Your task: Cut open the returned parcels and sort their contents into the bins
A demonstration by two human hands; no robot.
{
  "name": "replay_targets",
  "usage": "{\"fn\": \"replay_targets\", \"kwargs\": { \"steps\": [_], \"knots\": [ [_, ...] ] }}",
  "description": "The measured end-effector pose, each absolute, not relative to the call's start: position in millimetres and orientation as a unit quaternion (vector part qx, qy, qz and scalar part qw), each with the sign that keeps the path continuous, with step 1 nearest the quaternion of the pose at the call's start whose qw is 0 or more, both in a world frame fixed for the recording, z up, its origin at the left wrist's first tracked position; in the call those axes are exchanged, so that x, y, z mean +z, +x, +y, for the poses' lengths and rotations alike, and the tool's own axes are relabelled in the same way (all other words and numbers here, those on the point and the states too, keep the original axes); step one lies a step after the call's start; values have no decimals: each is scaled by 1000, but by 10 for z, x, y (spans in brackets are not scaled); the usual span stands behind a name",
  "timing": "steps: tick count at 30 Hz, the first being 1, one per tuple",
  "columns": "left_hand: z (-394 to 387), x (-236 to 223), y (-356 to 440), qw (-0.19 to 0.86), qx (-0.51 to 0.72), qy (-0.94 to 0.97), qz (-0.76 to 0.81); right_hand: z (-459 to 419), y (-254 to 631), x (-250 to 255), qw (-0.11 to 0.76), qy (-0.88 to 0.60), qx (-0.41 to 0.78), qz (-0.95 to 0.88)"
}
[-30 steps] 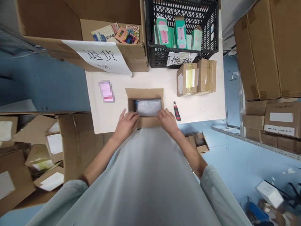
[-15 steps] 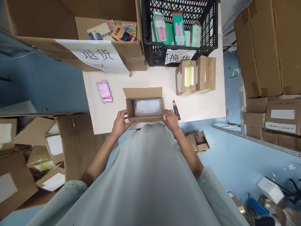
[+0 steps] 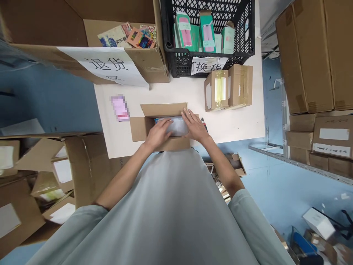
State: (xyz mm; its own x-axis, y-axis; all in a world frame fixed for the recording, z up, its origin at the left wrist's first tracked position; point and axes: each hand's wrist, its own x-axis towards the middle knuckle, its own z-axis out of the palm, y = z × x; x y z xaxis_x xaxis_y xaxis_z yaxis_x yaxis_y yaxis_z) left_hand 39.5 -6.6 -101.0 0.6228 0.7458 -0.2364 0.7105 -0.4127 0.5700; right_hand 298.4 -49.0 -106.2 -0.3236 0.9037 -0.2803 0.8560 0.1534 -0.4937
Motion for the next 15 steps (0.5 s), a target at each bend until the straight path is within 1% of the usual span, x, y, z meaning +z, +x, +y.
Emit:
{"fn": "replay_targets", "kwargs": {
  "steps": [5, 8, 15],
  "knots": [
    [78, -1132, 875, 283, -49, 861, 419, -333, 3062, -1175, 19, -577, 304, -758],
    [121, -1189, 962, 251, -79, 863, 431, -350, 3056, -1202, 18, -580, 306, -754],
    [128, -1296, 1050, 225, -108, 855, 455, -366, 3011, -1342, 21, -588, 301, -750]
  ]
}}
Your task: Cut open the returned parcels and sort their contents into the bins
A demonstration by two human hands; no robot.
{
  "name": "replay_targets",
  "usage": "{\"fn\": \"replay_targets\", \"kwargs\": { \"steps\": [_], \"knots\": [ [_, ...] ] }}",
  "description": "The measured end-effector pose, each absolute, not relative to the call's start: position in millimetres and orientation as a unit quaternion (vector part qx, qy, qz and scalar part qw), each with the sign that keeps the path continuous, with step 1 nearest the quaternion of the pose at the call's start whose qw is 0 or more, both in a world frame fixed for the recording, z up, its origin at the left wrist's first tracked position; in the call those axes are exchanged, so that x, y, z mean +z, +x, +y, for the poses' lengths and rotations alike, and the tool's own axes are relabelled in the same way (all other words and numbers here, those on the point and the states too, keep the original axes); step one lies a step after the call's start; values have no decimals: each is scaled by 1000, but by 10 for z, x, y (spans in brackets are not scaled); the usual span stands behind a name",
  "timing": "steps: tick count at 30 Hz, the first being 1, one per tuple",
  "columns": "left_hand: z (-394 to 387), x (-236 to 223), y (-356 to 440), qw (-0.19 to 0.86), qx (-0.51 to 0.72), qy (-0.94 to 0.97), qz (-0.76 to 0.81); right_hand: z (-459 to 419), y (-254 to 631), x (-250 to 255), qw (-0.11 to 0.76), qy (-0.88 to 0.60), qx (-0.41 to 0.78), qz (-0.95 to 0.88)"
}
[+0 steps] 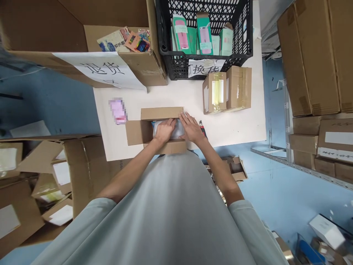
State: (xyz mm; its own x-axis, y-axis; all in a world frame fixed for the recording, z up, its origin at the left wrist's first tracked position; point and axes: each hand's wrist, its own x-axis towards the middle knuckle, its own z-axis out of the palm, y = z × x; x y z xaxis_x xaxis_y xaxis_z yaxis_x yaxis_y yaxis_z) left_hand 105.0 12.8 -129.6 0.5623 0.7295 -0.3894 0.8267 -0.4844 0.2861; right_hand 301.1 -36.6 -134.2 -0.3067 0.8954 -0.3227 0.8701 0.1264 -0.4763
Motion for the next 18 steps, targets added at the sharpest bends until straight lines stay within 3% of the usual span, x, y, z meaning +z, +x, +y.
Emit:
{"fn": "replay_targets", "kwargs": {
  "steps": [11, 18],
  "knots": [
    [124, -1151, 1124, 254, -201, 830, 455, -371, 3029, -1386, 15, -583, 301, -755],
    [38, -1003, 716, 267, -173, 816, 483, -367, 3016, -1310, 7, -587, 300, -752]
  ]
}}
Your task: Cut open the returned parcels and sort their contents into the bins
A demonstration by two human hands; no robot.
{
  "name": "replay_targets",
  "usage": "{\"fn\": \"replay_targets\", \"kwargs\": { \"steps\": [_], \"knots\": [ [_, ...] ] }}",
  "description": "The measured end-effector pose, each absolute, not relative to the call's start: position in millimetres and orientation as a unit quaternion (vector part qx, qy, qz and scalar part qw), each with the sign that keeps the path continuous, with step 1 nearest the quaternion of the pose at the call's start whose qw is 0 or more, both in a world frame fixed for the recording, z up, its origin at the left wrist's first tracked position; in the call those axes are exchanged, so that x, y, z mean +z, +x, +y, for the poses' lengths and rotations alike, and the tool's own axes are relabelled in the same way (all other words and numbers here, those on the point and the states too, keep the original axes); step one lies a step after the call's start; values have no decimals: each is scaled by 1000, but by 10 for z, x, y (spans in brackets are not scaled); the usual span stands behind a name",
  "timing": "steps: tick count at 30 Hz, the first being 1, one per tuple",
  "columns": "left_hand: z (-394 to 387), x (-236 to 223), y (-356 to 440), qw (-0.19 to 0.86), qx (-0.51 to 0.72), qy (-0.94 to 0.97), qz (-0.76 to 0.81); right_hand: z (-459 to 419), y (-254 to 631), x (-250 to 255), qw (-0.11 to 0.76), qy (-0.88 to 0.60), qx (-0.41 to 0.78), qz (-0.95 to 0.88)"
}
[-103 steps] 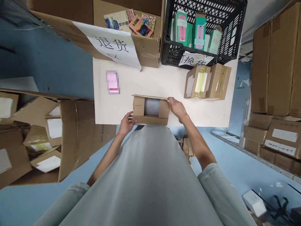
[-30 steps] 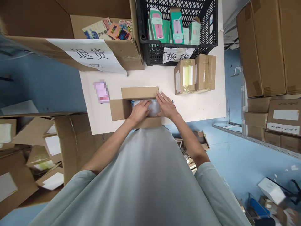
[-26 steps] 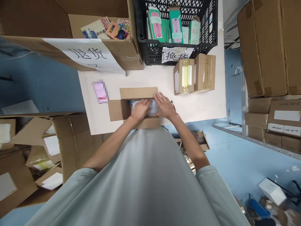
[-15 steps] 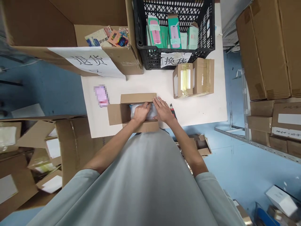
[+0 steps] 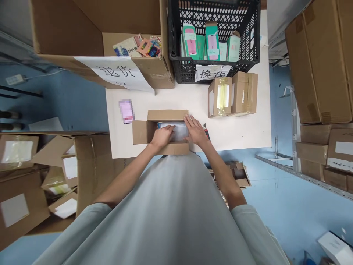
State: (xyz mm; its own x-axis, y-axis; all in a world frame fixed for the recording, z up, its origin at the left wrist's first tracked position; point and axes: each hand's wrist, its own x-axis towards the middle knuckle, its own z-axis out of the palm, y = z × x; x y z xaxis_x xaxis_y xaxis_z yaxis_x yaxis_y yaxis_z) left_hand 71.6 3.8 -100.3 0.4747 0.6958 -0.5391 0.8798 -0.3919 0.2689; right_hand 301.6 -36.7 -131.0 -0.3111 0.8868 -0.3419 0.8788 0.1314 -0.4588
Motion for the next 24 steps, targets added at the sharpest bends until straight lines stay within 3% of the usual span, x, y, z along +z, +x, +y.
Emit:
{"fn": "replay_targets", "kwargs": {
  "steps": [8, 18, 24],
  "knots": [
    [-82, -963, -15, 260, -51, 758, 596, -391, 3027, -1314, 23, -590, 291, -752],
    [-411, -876, 28, 331, 34, 717, 612, -436, 3003, -1158, 5, -606, 285, -742],
    [-356, -1222, 191, 392, 60, 638, 660, -524, 3010, -1148, 27, -633, 275, -723]
  ]
}}
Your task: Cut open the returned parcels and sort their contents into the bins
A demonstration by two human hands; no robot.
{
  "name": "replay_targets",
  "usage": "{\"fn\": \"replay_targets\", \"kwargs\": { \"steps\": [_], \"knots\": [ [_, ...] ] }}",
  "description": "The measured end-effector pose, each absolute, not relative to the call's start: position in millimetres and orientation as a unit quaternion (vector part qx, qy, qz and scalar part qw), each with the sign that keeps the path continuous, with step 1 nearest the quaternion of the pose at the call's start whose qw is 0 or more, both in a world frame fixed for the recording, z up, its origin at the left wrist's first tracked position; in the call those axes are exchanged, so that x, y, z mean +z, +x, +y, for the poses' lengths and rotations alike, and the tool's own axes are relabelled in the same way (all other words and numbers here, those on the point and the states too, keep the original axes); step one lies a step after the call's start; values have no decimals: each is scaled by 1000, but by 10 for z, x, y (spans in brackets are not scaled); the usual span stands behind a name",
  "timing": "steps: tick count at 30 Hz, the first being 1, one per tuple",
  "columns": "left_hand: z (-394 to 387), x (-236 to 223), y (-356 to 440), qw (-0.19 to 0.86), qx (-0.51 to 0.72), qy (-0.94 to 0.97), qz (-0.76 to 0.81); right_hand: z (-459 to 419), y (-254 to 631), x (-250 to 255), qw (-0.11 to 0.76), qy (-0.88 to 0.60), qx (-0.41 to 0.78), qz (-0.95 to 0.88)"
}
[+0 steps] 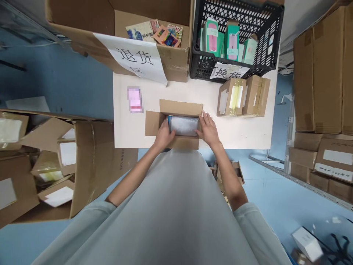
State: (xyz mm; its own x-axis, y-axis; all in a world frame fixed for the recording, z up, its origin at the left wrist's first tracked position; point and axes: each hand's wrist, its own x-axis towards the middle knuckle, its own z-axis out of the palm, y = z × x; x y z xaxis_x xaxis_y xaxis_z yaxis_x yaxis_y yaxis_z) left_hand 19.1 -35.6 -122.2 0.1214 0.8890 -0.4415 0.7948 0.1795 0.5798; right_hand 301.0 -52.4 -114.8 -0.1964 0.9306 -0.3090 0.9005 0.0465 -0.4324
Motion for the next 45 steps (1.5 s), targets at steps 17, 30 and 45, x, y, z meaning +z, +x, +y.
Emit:
{"fn": "replay_targets", "kwargs": {
  "steps": [17, 30, 45],
  "knots": [
    [169, -1680, 472, 401, 17, 516, 757, -597, 2884, -1321, 45, -654, 301, -692],
    [-268, -918, 660, 324, 40, 642, 694, -545, 3200, -1331, 126, -712, 275, -633],
    [163, -64, 364, 288, 121, 746, 588, 103, 3209, -1130, 168, -714, 242, -635]
  ]
}}
